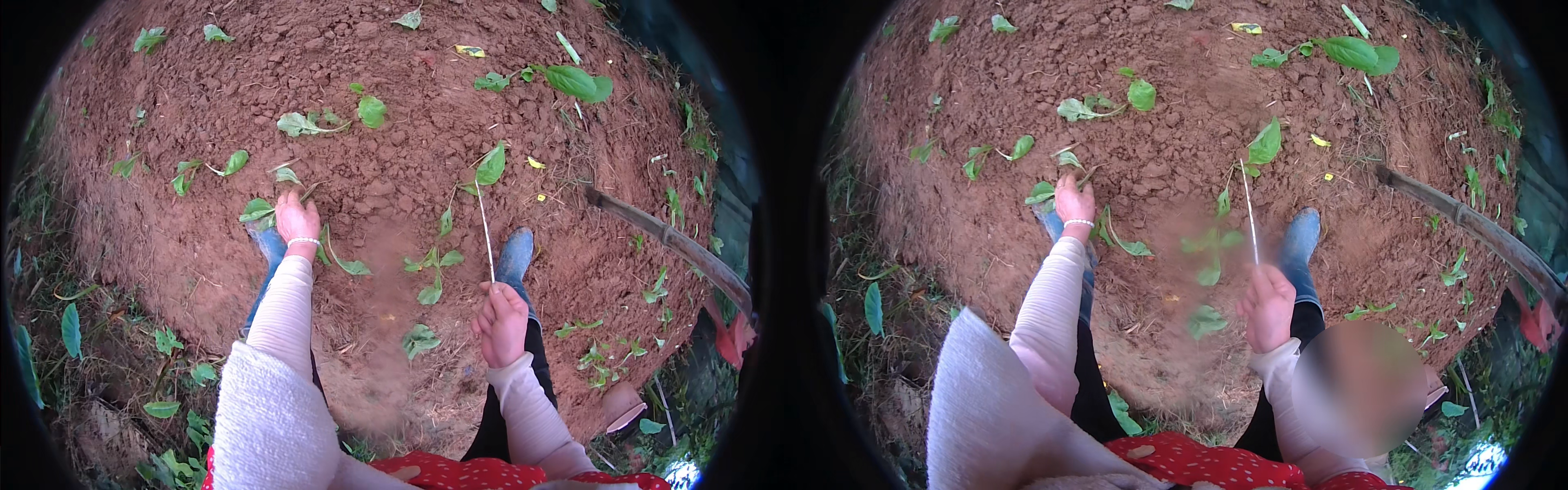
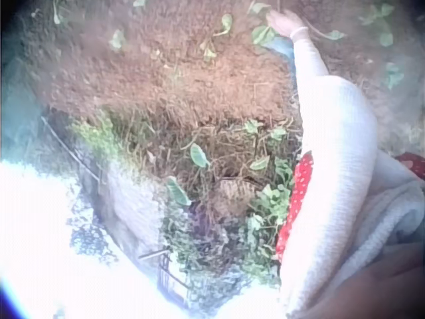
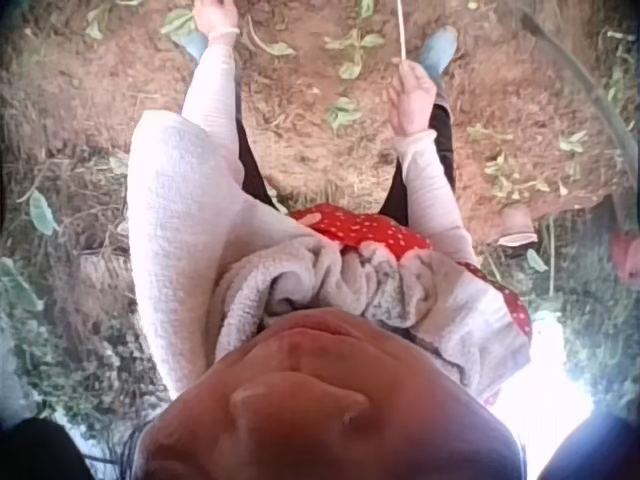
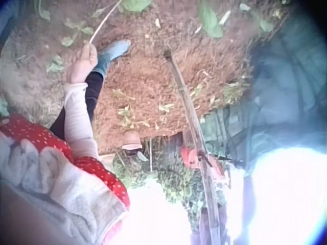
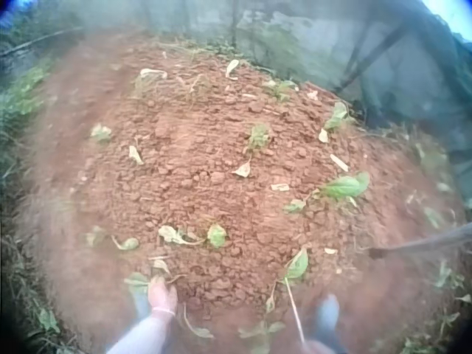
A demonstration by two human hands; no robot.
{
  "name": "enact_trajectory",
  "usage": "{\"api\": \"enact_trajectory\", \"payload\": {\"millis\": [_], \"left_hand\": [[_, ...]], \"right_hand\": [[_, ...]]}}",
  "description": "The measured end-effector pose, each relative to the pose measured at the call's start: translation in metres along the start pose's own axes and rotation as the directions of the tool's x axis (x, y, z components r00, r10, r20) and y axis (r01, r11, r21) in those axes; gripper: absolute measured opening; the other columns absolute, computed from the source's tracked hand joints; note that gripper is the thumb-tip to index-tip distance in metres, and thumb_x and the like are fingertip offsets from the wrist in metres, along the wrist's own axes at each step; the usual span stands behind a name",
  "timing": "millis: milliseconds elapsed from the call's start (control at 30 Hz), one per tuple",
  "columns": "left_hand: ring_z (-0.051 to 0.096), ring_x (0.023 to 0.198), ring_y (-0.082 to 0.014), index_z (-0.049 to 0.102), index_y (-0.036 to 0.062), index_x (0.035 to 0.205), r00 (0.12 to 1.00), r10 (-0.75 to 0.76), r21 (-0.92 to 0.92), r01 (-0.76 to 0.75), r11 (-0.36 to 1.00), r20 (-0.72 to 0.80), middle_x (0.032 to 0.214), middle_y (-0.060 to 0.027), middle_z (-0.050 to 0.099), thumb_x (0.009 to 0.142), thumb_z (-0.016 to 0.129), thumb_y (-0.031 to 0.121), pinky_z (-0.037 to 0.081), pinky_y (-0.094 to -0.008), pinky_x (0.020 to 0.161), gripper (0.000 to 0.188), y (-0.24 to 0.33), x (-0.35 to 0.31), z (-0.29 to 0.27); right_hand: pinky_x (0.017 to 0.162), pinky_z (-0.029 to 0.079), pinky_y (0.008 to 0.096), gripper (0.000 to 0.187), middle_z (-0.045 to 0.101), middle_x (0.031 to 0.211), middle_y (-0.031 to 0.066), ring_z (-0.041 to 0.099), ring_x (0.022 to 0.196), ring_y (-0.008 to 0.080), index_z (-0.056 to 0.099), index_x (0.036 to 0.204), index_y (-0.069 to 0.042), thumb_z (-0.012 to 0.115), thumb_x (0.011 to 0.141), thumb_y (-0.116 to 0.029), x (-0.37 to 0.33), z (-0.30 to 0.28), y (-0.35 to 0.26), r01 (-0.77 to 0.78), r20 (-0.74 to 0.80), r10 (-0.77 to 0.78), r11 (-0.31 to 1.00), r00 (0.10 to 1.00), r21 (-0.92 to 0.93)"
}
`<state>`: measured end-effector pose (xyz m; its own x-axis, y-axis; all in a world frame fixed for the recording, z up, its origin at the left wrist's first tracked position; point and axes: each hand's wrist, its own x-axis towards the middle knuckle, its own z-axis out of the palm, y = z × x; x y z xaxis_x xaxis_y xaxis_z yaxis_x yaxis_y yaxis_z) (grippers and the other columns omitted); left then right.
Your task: The person walks along a garden bed and repeatedly pulls small weeds from the soil by hand, placing them into a nearby bucket. The person uses a thin stick to loosen soil around some plants before removing the weeds.
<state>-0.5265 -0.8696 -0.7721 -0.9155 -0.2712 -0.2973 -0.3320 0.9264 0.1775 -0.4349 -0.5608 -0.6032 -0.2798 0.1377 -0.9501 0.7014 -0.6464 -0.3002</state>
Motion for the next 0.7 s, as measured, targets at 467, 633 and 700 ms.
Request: {"api": "enact_trajectory", "payload": {"millis": [467, 633, 700], "left_hand": [[0.043, 0.11, -0.0267, 0.062, 0.0078, 0.076, 0.978, 0.171, 0.283, -0.199, 0.938, 0.123, 0.111, -0.0137, 0.052, 0.067, 0.057, 0.013, 0.029, -0.0445, 0.093, 0.011, -0.015, 0.027, 0.011], [0.057, 0.078, -0.0265, 0.059, 0.0054, 0.074, 0.984, -0.173, -0.352, 0.177, 0.919, 0.041, 0.083, -0.0107, 0.061, 0.066, 0.061, 0.013, 0.043, -0.0334, 0.073, 0.011, -0.012, 0.025, -0.004], [0.058, 0.075, -0.0214, 0.056, 0.0034, 0.077, 0.909, -0.359, -0.719, 0.393, 0.574, 0.211, 0.08, -0.0085, 0.06, 0.071, 0.058, 0.01, 0.044, -0.0293, 0.07, 0.009, -0.01, 0.021, -0.013]], "right_hand": [[0.037, 0.03, 0.0231, 0.015, 0.032, 0.048, -0.0048, 0.026, 0.037, 0.0054, 0.052, 0.087, 0.0, 0.044, 0.087, -0.013, 0.012, 0.018, 0.025, 0.014, -0.017, -0.016, 0.995, 1.0, -0.098], [0.036, 0.03, 0.0229, 0.016, 0.03, 0.047, -0.0049, 0.024, 0.035, 0.0053, 0.05, 0.087, -0.002, 0.042, 0.088, -0.016, 0.012, 0.016, 0.026, 0.002, -0.001, -0.003, 0.992, 1.0, -0.128], [0.036, 0.03, 0.0228, 0.016, 0.029, 0.047, -0.0051, 0.024, 0.035, 0.0051, 0.05, 0.087, -0.002, 0.042, 0.088, -0.016, 0.009, 0.017, 0.025, -0.01, 0.005, 0.01, 0.99, 1.0, -0.139]]}}
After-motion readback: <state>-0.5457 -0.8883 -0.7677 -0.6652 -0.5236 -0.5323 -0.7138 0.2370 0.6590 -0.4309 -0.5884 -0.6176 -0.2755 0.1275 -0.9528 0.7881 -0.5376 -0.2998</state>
